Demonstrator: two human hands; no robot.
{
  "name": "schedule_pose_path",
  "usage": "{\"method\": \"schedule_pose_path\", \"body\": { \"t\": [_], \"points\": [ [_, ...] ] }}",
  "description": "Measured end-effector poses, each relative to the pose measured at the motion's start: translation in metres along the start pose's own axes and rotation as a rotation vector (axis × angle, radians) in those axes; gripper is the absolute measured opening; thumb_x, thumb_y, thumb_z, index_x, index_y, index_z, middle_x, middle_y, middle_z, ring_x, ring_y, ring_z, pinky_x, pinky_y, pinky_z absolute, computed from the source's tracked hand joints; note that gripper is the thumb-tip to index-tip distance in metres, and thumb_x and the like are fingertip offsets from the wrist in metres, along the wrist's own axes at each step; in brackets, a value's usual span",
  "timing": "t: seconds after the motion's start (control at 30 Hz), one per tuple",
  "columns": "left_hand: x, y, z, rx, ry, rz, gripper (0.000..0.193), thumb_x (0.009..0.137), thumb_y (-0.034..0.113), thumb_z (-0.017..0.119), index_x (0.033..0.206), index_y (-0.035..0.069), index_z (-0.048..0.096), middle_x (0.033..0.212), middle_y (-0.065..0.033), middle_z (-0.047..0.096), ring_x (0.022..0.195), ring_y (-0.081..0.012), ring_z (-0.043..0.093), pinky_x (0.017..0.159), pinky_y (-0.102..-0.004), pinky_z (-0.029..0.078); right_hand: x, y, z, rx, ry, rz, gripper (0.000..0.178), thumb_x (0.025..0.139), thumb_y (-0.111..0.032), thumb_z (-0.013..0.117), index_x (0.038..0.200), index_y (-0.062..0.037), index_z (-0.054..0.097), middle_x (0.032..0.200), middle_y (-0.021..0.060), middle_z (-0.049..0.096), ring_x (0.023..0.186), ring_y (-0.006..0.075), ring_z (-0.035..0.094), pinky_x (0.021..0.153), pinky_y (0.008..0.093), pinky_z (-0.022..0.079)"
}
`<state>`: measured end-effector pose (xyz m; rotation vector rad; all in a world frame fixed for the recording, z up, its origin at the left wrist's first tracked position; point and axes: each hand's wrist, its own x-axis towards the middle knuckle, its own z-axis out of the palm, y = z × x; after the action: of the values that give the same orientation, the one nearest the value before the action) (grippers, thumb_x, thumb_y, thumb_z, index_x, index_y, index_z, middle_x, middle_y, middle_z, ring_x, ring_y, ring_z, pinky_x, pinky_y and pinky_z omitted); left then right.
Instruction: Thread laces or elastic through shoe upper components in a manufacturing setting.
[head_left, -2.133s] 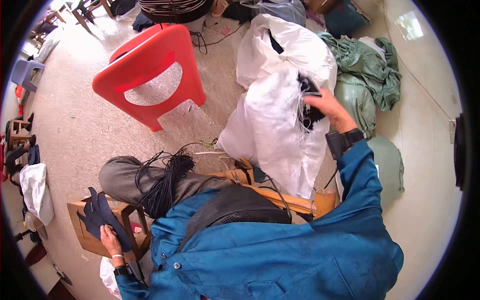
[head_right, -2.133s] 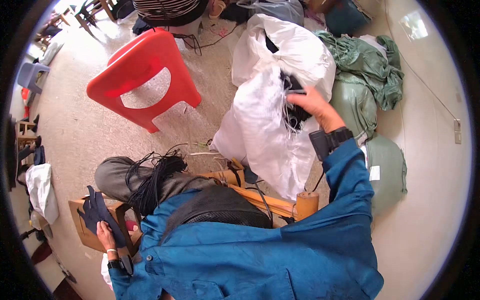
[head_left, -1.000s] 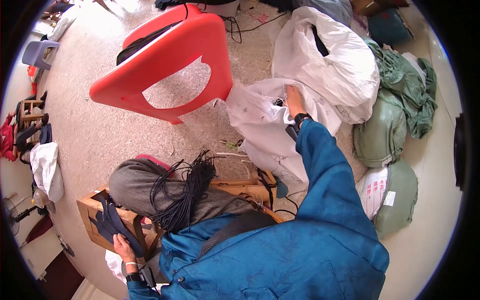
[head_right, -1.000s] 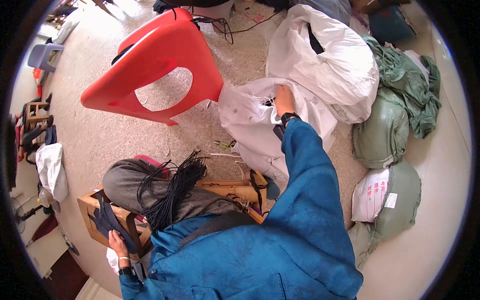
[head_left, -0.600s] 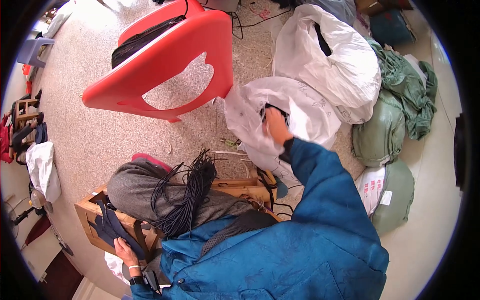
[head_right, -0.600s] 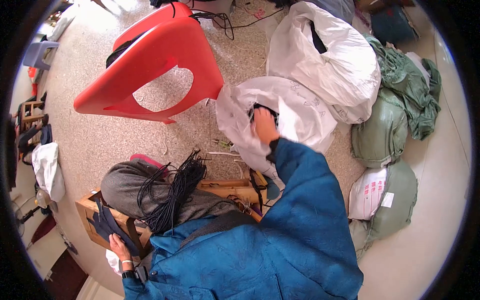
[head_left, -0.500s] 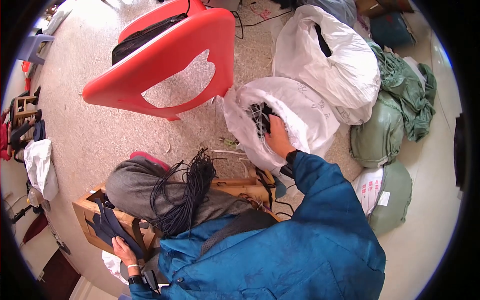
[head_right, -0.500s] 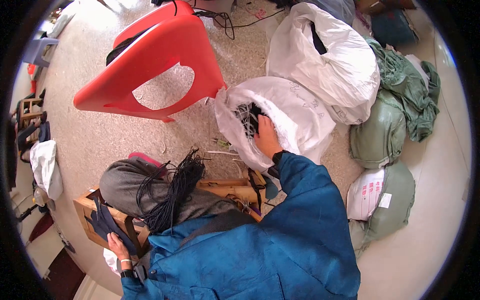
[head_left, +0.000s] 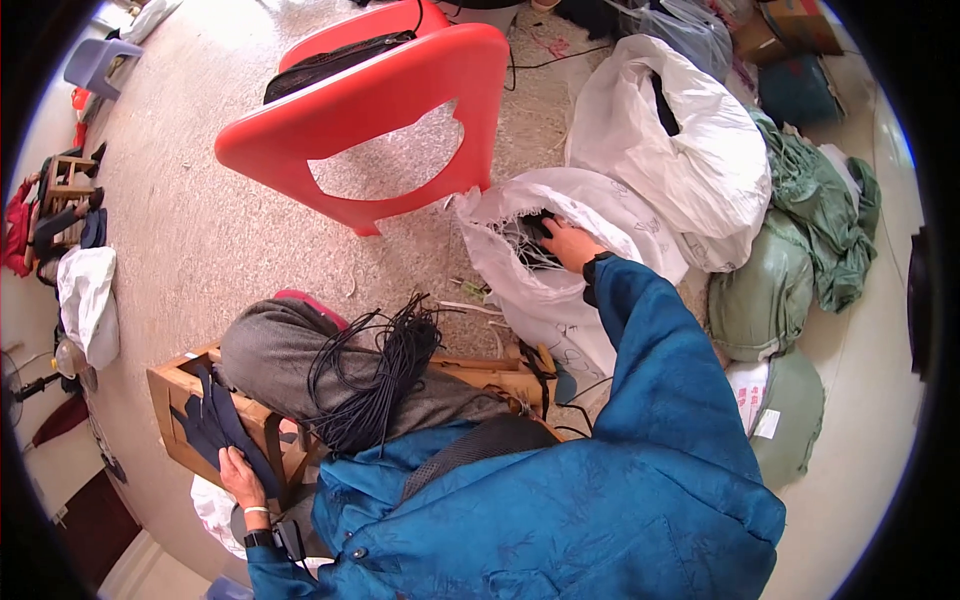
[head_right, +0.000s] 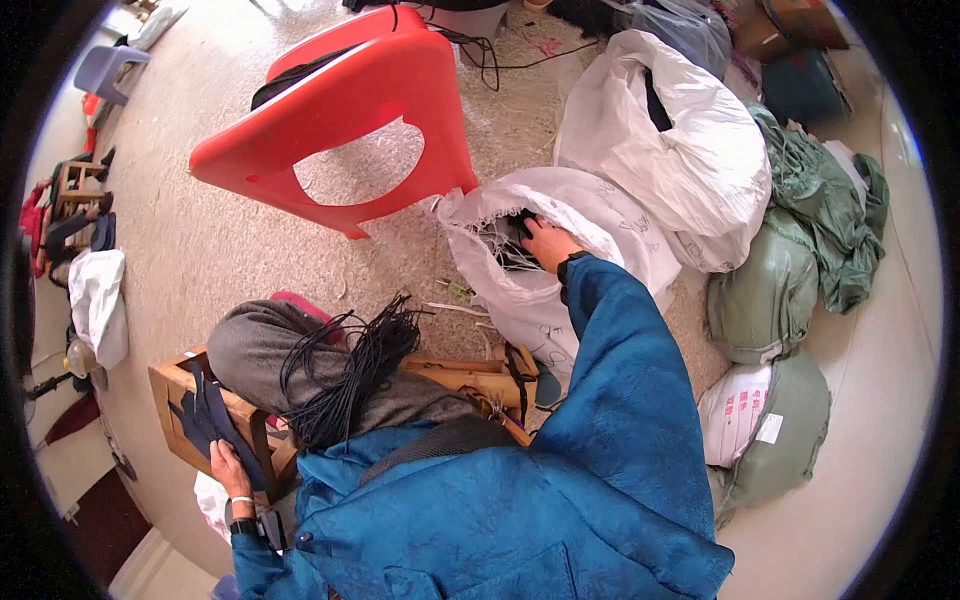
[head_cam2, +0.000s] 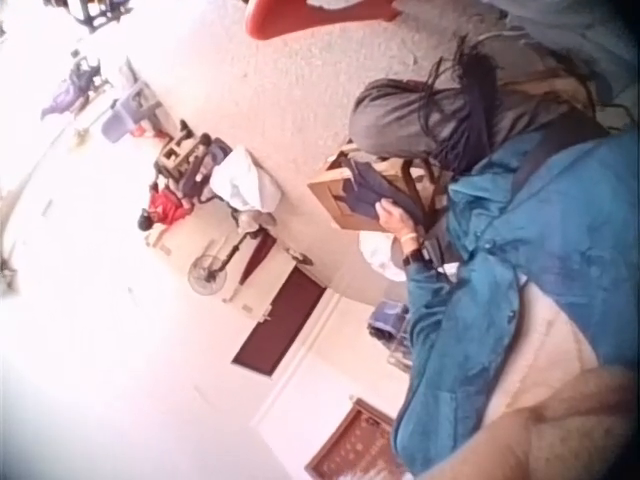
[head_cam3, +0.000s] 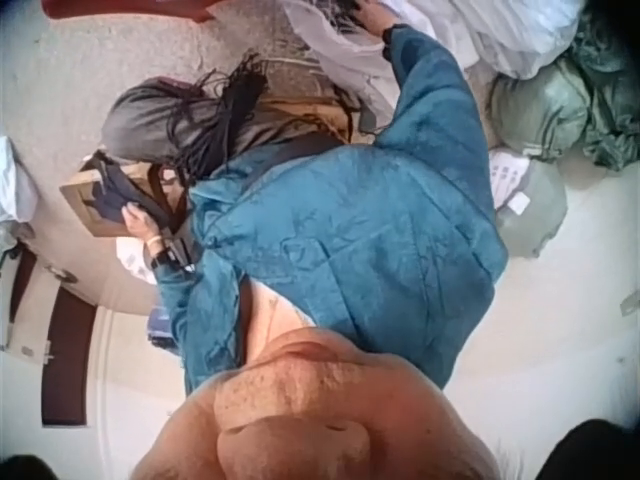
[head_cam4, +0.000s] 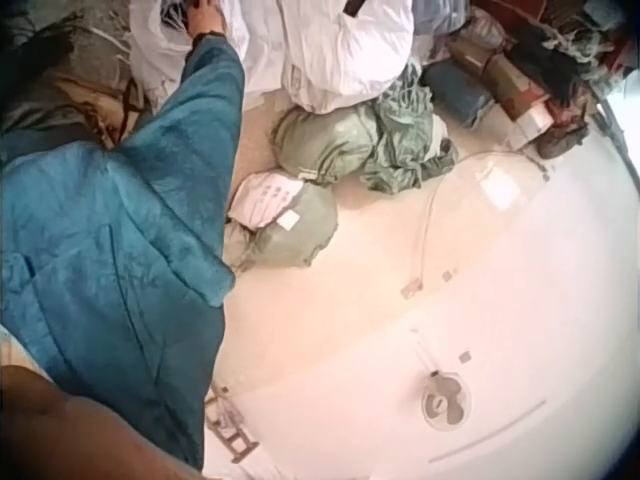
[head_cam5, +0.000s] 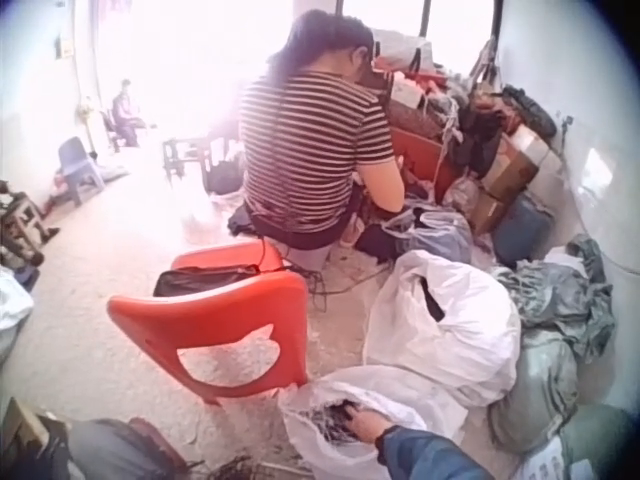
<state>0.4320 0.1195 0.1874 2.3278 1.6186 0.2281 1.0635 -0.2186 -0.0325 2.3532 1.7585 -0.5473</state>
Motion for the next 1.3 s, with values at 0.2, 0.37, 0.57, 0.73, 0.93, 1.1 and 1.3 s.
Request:
{"method": "schedule_pose_path", "body": {
  "t": [0.2, 0.37, 0.57, 0.73, 0.93, 1.1, 1.3],
  "points": [
    [-0.003, -0.009, 0.003, 0.037, 0.101, 0.041, 0.030, 0.102, 0.022, 0.043, 0.081, 0.001, 0.047, 0.065, -0.0181, 0.050, 0.057, -0.0341, 0.050, 0.056, -0.0432, 0.037, 0.005, -0.019, 0.031, -0.493, -0.065, -0.334, 0.032, 0.087, -0.025, 0.054, 0.109, -0.0088, 0.069, 0.124, 0.0067, 0.061, 0.127, 0.0279, 0.045, 0.112, 0.0494, 0.030],
    [0.000, 0.000, -0.002, -0.011, -0.011, 0.047, 0.029, 0.101, 0.020, 0.044, 0.082, 0.000, 0.049, 0.065, -0.0196, 0.053, 0.059, -0.0375, 0.053, 0.056, -0.0450, 0.037, 0.004, -0.018, 0.056, -0.566, -0.179, -0.296, 0.019, 0.087, -0.024, 0.055, 0.091, -0.0156, 0.071, 0.092, -0.0005, 0.065, 0.099, 0.0207, 0.056, 0.092, 0.0387, 0.037],
    [-0.007, -0.010, -0.001, 0.002, 0.028, 0.051, 0.027, 0.101, 0.019, 0.044, 0.082, 0.000, 0.051, 0.068, -0.0203, 0.056, 0.061, -0.0386, 0.056, 0.057, -0.0456, 0.039, -0.012, -0.042, 0.009, -0.486, -0.152, -0.285, 0.017, 0.086, -0.021, 0.055, 0.086, -0.0127, 0.070, 0.093, 0.0041, 0.062, 0.095, 0.0234, 0.054, 0.084, 0.0373, 0.039],
    [-0.007, 0.004, -0.005, -0.005, 0.086, 0.043, 0.027, 0.101, 0.019, 0.045, 0.081, 0.000, 0.049, 0.067, -0.0187, 0.055, 0.061, -0.0384, 0.056, 0.057, -0.0452, 0.040, -0.047, -0.024, 0.038, 0.432, -0.029, 0.177, 0.022, 0.085, -0.012, 0.055, 0.101, -0.0032, 0.068, 0.113, 0.0186, 0.063, 0.113, 0.0387, 0.054, 0.098, 0.0455, 0.043],
    [-0.004, -0.005, 0.002, 0.077, 0.090, 0.056, 0.027, 0.101, 0.019, 0.044, 0.082, 0.000, 0.048, 0.068, -0.0187, 0.054, 0.063, -0.0389, 0.055, 0.059, -0.0451, 0.040, -0.030, 0.017, 0.063, 1.109, 0.219, 0.683, 0.037, 0.093, -0.015, 0.051, 0.128, -0.0036, 0.058, 0.130, 0.0152, 0.060, 0.125, 0.0283, 0.052, 0.106, 0.0328, 0.038],
    [-0.007, -0.003, -0.001, 0.077, 0.105, 0.025, 0.028, 0.101, 0.020, 0.044, 0.082, 0.000, 0.048, 0.068, -0.0200, 0.053, 0.064, -0.0393, 0.056, 0.059, -0.0456, 0.039, 0.025, -0.001, 0.021, 0.739, -0.182, 1.056, 0.067, 0.080, -0.057, 0.063, 0.124, -0.0067, 0.063, 0.127, 0.0207, 0.061, 0.122, 0.0366, 0.055, 0.103, 0.0440, 0.042],
    [-0.002, 0.001, 0.005, 0.058, 0.110, -0.007, 0.028, 0.101, 0.021, 0.044, 0.083, 0.000, 0.049, 0.069, -0.0200, 0.054, 0.066, -0.0390, 0.056, 0.060, -0.0465, 0.039, -0.014, -0.064, 0.034, 0.449, -0.081, 1.028, 0.065, 0.075, -0.055, 0.065, 0.116, -0.0044, 0.066, 0.120, 0.0251, 0.062, 0.119, 0.0401, 0.055, 0.102, 0.0513, 0.040]
  ]
}}
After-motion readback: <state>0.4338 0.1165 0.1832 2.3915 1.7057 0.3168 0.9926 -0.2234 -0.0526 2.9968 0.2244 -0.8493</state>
